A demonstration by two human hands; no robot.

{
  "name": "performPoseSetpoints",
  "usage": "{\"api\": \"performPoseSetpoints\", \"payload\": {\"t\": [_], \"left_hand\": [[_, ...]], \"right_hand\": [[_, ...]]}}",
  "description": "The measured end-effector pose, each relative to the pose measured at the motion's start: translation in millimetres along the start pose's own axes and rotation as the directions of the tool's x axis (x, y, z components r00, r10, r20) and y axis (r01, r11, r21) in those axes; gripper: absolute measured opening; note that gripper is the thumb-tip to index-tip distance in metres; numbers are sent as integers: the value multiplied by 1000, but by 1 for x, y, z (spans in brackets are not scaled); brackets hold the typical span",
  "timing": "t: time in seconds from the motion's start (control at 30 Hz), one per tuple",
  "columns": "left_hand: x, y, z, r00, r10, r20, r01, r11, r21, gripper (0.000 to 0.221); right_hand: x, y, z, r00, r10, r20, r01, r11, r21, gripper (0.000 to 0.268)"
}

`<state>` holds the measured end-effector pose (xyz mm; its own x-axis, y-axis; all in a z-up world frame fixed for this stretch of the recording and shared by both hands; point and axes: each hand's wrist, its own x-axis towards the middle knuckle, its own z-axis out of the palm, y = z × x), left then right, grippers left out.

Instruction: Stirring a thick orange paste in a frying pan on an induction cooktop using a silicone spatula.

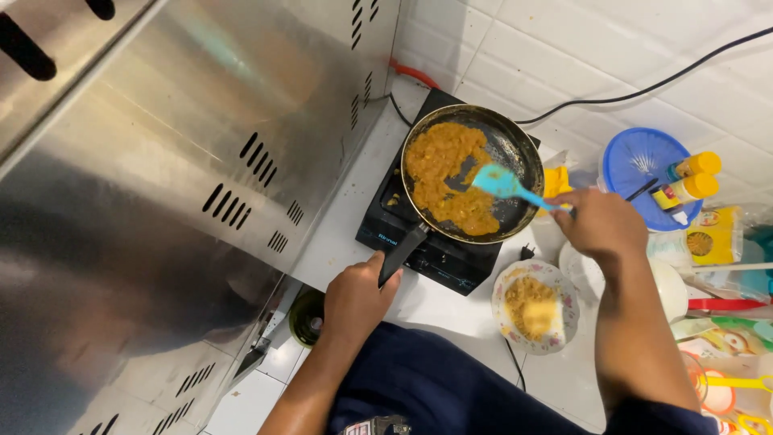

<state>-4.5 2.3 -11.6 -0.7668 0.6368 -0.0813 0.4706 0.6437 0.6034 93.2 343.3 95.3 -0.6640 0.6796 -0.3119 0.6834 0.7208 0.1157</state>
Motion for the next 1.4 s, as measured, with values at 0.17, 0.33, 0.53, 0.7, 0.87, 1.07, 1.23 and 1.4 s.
{"api": "performPoseSetpoints", "payload": {"t": [0.17, 0.33, 0.53, 0.7, 0.87, 1.07, 1.23, 1.4], "left_hand": [[-1, 10, -19, 1000, 20, 9, -19, 996, -91, 48], [0, 7, -16, 1000, 20, 2, -19, 996, -90, 50], [-1, 9, -16, 1000, 18, 17, -17, 996, -87, 53], [1, 4, -10, 999, 37, -7, -37, 997, -72, 49], [0, 5, -12, 999, 42, -10, -43, 998, -56, 48], [1, 5, -11, 1000, 15, 12, -14, 997, -76, 50], [2, -6, 6, 997, 47, -57, -46, 999, 25, 45], [2, -7, 5, 996, 55, -76, -52, 998, 40, 38]], "right_hand": [[50, -48, 42, 950, -164, -265, 231, 941, 247, 24], [-2, -63, -13, 970, -237, -52, 242, 931, 272, 27], [58, -49, 11, 983, -88, -162, 118, 976, 183, 20], [-17, -88, -31, 966, -254, 41, 237, 941, 243, 27], [20, -51, -11, 993, -108, 41, 105, 993, 61, 25], [-10, -84, -8, 958, -287, 0, 276, 919, 282, 27], [6, -23, 2, 975, -197, 105, 201, 979, -37, 32], [17, -66, 32, 971, -198, -132, 233, 903, 361, 32]]}}
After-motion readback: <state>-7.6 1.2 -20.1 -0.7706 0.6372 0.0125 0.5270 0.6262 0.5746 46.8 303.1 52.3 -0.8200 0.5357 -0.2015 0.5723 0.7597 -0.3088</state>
